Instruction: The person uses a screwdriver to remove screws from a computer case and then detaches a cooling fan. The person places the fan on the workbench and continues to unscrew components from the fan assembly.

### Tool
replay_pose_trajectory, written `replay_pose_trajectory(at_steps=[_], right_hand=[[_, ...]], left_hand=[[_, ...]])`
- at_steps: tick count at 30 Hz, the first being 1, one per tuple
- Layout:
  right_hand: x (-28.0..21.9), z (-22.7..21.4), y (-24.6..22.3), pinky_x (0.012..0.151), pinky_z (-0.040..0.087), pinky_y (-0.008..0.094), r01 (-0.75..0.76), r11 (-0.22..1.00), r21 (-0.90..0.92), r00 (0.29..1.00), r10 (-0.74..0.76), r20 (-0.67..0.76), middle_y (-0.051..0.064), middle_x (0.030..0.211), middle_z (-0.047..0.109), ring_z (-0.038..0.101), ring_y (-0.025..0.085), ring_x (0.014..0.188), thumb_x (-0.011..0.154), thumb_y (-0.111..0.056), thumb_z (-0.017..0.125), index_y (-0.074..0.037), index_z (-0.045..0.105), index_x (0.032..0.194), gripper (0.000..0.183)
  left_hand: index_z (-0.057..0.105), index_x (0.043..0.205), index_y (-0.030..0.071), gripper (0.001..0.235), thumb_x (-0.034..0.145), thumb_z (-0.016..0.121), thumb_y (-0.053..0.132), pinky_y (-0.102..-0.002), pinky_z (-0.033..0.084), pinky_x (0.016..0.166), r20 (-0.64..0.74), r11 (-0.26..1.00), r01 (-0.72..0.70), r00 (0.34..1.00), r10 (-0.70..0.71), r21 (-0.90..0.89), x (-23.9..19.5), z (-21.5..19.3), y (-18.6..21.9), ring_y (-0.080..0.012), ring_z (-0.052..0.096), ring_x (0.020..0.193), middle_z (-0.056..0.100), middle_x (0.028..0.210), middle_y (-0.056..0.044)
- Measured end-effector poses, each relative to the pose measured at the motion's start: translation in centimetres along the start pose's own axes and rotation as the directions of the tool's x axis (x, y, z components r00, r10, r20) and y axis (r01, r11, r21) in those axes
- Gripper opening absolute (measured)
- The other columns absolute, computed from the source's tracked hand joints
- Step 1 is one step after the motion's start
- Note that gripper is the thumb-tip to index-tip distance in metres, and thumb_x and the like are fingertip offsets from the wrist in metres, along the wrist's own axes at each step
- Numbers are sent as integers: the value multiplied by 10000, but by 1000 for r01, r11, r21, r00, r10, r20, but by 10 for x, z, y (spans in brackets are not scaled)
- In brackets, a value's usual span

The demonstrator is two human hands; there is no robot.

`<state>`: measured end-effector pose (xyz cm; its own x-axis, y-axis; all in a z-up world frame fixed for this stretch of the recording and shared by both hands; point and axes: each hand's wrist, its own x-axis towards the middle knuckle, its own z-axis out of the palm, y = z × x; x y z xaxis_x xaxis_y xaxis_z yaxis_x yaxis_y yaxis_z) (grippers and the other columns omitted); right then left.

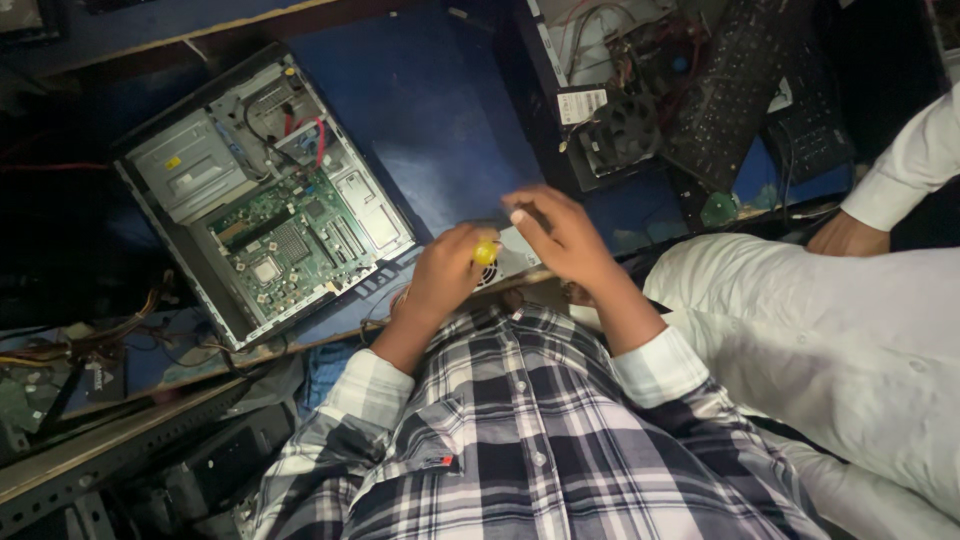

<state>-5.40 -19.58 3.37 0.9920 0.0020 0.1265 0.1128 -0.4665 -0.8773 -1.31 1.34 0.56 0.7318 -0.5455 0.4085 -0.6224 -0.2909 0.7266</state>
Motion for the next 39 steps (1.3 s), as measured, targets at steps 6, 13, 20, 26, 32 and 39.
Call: replay_pose_trajectory(at_steps=[6,13,20,26,32,39], right_hand=[[-16,47,101,779,563,346,-182,966,-185,971,206,123,137,1063,714,712,229,881,860,-122,714,-76,659,1279,424],[-15,84,143,746,554,404,-203,958,-202,945,245,215,155,1051,708,687,286,866,820,-170,827,-88,609,1305,539],[-14,99,172,773,575,379,-114,989,-94,970,131,207,149,1007,752,735,266,853,817,-107,756,-77,664,1264,457],[-16,106,190,755,573,378,-191,963,-188,951,229,207,159,909,749,737,299,799,841,-93,736,-72,734,1117,277],[-39,98,205,758,573,380,-60,978,-201,994,39,-107,160,997,741,724,327,856,865,-91,713,-79,768,1025,170],[-80,34,276,739,562,416,-478,874,-90,827,413,-381,150,904,749,740,335,848,894,-203,696,-92,756,1023,180]], left_hand=[[685,1069,85,165,914,729,122,-443,538,709,-19,1000,26,999,-26,-17,-4,-4,-3,-361,675,835,670,932,-122],[704,1103,81,217,902,753,144,-414,563,738,-73,997,63,995,-66,-46,-11,-5,0,-358,697,865,690,984,-138],[717,1073,69,170,945,760,171,-373,573,750,-64,967,190,977,-203,-169,-12,-16,12,-338,730,887,723,997,-125],[730,1055,70,140,957,753,167,-352,577,769,-59,980,163,984,-170,-116,-8,-24,19,-293,743,887,737,998,-109],[733,1061,67,145,932,766,126,-314,564,811,-103,950,199,968,-229,-240,-20,-29,17,-244,740,908,745,1005,-96],[726,1024,63,123,936,771,135,-345,565,773,-125,980,186,973,-195,-75,-36,-29,0,-265,719,858,729,957,-99]])
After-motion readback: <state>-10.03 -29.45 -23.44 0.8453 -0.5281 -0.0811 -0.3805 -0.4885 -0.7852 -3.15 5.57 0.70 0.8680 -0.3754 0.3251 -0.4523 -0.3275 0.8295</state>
